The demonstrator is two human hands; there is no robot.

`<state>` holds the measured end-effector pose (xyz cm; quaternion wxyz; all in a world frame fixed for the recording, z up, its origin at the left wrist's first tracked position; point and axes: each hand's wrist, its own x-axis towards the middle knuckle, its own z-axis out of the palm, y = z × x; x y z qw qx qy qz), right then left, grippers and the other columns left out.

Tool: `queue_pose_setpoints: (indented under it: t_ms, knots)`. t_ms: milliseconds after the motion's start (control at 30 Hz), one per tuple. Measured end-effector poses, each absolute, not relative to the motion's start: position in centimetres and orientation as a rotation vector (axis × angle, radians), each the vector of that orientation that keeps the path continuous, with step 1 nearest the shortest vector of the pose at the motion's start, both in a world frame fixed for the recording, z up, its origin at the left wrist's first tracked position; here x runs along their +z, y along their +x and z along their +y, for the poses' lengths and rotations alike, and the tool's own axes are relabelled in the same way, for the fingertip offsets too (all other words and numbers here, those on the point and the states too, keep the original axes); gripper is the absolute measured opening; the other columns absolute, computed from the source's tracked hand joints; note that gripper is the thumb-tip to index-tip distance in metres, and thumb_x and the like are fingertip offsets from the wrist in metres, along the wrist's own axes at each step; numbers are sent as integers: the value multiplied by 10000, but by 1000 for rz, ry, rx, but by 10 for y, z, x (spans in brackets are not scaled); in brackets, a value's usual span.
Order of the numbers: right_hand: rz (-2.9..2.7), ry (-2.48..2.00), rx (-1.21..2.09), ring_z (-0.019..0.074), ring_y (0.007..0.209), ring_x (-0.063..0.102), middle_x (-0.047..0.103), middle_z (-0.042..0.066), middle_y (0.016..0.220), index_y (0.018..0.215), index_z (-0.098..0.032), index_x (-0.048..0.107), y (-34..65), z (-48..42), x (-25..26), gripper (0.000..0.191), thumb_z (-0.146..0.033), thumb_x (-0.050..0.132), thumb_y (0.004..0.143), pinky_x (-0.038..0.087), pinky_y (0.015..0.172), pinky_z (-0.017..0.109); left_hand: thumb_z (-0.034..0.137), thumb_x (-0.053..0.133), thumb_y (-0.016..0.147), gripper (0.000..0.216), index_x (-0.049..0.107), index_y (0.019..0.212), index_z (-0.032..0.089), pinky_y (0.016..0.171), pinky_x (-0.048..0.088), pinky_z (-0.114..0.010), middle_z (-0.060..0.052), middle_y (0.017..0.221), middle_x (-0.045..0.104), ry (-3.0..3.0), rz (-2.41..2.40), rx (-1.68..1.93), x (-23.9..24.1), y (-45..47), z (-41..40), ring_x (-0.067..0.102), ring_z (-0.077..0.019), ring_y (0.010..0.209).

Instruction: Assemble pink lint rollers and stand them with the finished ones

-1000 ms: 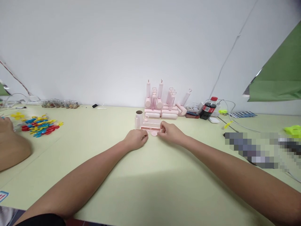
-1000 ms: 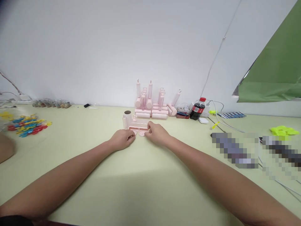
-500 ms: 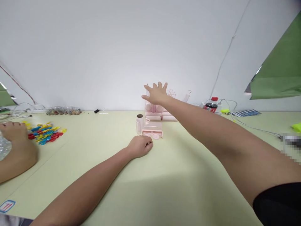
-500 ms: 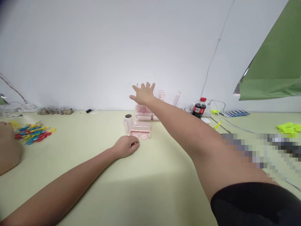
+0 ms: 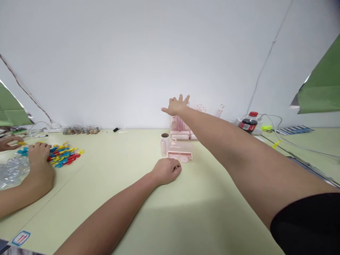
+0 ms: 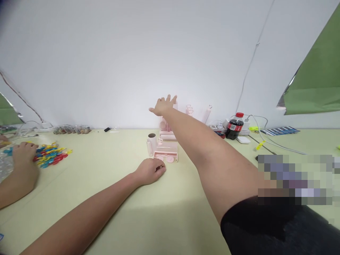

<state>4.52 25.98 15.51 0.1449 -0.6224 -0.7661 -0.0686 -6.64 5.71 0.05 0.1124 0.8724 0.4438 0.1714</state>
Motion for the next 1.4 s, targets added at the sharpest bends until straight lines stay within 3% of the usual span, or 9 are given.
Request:
queue_pose_setpoints:
  t_ms: [433,567,667,767,833,967,1133,1267,1400]
  knots:
    - [-2151,-1421,-266,482,1426,-84,101,150,1608,1540,-123,89,55,221,214,808,-623,292,939,-145,998,758,369,472,890,279,644,774,182,600,411,-254,-11,710,641,2240,1227,859,4,-68,54,554,-137,645]
    - [-2082,-1225,-219,424,1452,-34,64,63,1624,1550,-224,-27,84,164,220,728,-600,209,973,-11,1107,673,606,414,888,509,577,1090,168,481,433,-245,-53,839,656,1507,1048,1206,24,-64,57,576,-134,595]
    - [-2055,-1114,-87,385,1461,86,148,31,1613,1555,-256,9,112,107,198,696,-589,215,980,141,1142,608,694,333,883,660,430,1315,206,623,562,-327,-137,1190,621,1191,737,1203,44,-52,54,665,-214,875]
    - [-2009,-1011,133,354,1433,248,153,10,1616,1554,-297,89,140,58,156,735,-575,393,945,302,1119,536,626,467,878,595,467,1288,194,830,563,-399,-132,1238,599,1139,544,1191,53,-32,43,625,-250,1047]
    - [-1942,-975,294,329,1380,374,96,-10,1627,1538,-360,159,159,34,122,756,-547,521,901,404,1073,478,570,566,850,569,477,1266,191,824,564,-396,-119,1190,613,1141,532,1192,52,-16,36,623,-241,1024]
    - [-1835,-953,694,301,1328,459,262,9,1587,1510,-392,256,195,3,61,696,-520,549,892,500,992,449,566,643,796,598,465,1218,182,639,559,-315,-124,1126,620,1329,632,1019,41,17,28,635,-216,884]
    - [-1585,-1091,800,277,1400,362,351,2,1550,1484,-359,344,237,-10,23,650,-565,509,890,434,1062,460,531,682,783,652,386,1246,179,637,515,-279,-139,1106,642,1562,785,835,36,49,34,649,-209,880]
    - [-1157,-1184,724,276,1333,460,433,4,1501,1422,-377,449,262,7,20,591,-557,531,865,500,993,426,539,606,829,599,369,1240,174,677,508,-310,-126,1065,672,1792,1086,762,52,48,64,664,-223,869]
    - [-933,-1222,749,262,1112,623,603,57,1313,1392,-308,492,268,22,24,580,-479,546,841,568,820,370,459,637,800,627,401,1328,218,878,459,-354,-114,1344,559,2605,1368,228,82,46,109,560,-289,1173]
